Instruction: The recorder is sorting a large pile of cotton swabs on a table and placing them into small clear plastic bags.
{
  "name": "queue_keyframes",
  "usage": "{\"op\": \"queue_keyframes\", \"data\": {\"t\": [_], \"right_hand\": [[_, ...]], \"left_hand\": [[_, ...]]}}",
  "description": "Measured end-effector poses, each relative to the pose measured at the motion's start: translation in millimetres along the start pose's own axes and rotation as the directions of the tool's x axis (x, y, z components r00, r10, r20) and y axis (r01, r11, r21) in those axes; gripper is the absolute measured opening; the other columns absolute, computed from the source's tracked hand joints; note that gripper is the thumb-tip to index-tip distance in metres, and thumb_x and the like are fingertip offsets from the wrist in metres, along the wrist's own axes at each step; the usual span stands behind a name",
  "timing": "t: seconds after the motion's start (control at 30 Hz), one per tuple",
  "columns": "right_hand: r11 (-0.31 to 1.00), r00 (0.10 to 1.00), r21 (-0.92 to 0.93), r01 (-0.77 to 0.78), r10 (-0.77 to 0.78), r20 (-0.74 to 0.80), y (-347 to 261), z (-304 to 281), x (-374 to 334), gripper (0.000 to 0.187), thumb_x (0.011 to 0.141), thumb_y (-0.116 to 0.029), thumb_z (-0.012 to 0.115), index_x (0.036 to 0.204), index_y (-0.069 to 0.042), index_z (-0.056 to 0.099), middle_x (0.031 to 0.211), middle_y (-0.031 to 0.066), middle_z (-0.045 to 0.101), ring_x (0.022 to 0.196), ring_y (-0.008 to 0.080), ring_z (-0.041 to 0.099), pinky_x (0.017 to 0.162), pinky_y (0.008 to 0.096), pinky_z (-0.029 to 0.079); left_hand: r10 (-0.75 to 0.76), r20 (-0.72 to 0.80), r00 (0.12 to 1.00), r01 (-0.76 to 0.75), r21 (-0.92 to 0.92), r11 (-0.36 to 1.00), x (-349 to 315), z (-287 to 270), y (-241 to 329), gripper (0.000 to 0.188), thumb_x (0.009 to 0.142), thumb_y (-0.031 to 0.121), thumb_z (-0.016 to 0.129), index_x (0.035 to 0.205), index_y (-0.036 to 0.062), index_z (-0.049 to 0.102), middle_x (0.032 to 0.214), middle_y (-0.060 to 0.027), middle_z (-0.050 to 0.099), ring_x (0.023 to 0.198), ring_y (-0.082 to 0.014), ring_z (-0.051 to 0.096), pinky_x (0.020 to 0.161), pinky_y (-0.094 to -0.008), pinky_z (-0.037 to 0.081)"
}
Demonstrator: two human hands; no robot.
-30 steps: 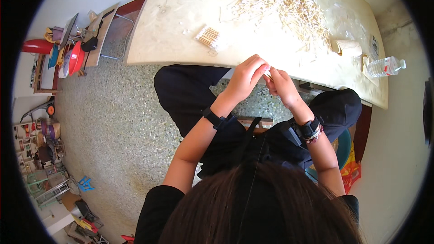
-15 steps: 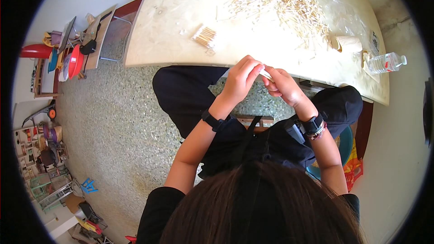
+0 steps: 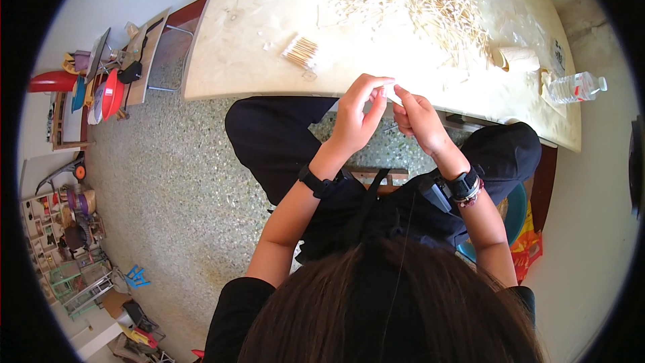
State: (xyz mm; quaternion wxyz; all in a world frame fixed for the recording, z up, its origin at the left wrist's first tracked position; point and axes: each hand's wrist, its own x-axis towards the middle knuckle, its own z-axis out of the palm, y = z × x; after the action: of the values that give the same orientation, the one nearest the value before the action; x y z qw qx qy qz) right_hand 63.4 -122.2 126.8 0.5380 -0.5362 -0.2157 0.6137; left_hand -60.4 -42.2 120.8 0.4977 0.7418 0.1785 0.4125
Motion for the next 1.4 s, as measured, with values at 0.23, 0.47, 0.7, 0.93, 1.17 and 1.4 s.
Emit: {"op": "queue_keyframes", "data": {"t": [0.23,0.47,0.7,0.93,1.17,1.4], "right_hand": [[0.996,0.998,0.078,-0.032,0.027,0.065,0.6,-7.2,0.1,0.04,0.094,-0.035,0.039,0.06,-0.014,0.036,0.049,-0.0076,0.026,0.041,0.005,0.018,0.039,0.023,0.017],[0.954,0.947,0.209,-0.215,0.151,0.284,2.7,-18.4,-3.0,0.037,0.095,-0.031,0.034,0.062,-0.016,0.034,0.05,-0.0089,0.024,0.041,0.0043,0.019,0.037,0.0205,0.014],[0.861,0.803,0.217,-0.459,0.298,0.516,5.3,-24.1,-6.0,0.034,0.096,-0.029,0.031,0.063,-0.018,0.034,0.052,-0.0099,0.023,0.044,0.0027,0.018,0.037,0.0186,0.013],[0.926,0.924,0.222,-0.305,0.23,0.306,12.9,-7.2,-8.0,0.037,0.095,-0.031,0.035,0.061,-0.016,0.035,0.05,-0.0099,0.023,0.042,0.0034,0.02,0.037,0.0206,0.015],[0.814,0.892,-0.546,0.199,-0.381,-0.244,19.7,4.2,2.4,0.049,0.092,-0.032,0.044,0.055,0.0,0.05,0.045,0.0031,0.041,0.044,0.0115,0.035,0.044,0.0292,0.032],[0.765,0.884,-0.611,0.203,-0.412,-0.222,29.4,-3.4,8.7,0.048,0.093,-0.031,0.044,0.056,0.0,0.048,0.046,0.0024,0.042,0.043,0.0118,0.034,0.042,0.0288,0.03]], "left_hand": [[-0.015,0.06,0.998,0.015,-0.007,1.0,1.4,-0.6,-4.3,0.021,0.083,-0.004,0.051,0.103,0.001,0.057,0.086,-0.0095,0.057,0.072,-0.0164,0.054,0.066,-0.0259,0.044],[0.113,0.162,0.98,-0.131,0.099,0.986,7.7,-8.9,-0.5,0.022,0.083,-0.001,0.054,0.105,0.0022,0.057,0.088,-0.01,0.057,0.077,-0.0217,0.056,0.067,-0.0283,0.045],[0.281,0.425,0.86,-0.425,0.295,0.856,21.3,-23.4,-3.4,0.009,0.081,0.009,0.056,0.082,0.0013,0.052,0.075,-0.0101,0.051,0.068,-0.0268,0.053,0.059,-0.0336,0.044],[0.3,0.262,0.917,-0.374,0.304,0.876,14.2,-9.4,-16.4,0.02,0.089,0.014,0.045,0.073,0.0006,0.045,0.062,-0.0131,0.044,0.053,-0.0306,0.047,0.049,-0.038,0.037],[0.092,0.001,0.996,-0.085,0.396,0.914,-3.9,7.5,-21.5,0.013,0.087,0.009,0.046,0.077,0.001,0.049,0.063,-0.0151,0.05,0.058,-0.034,0.052,0.051,-0.0402,0.04],[0.048,0.007,0.999,-0.047,0.415,0.909,-7.4,6.3,-22.3,0.013,0.087,0.01,0.047,0.077,0.0014,0.049,0.063,-0.0144,0.051,0.059,-0.0334,0.054,0.05,-0.0402,0.04]]}}
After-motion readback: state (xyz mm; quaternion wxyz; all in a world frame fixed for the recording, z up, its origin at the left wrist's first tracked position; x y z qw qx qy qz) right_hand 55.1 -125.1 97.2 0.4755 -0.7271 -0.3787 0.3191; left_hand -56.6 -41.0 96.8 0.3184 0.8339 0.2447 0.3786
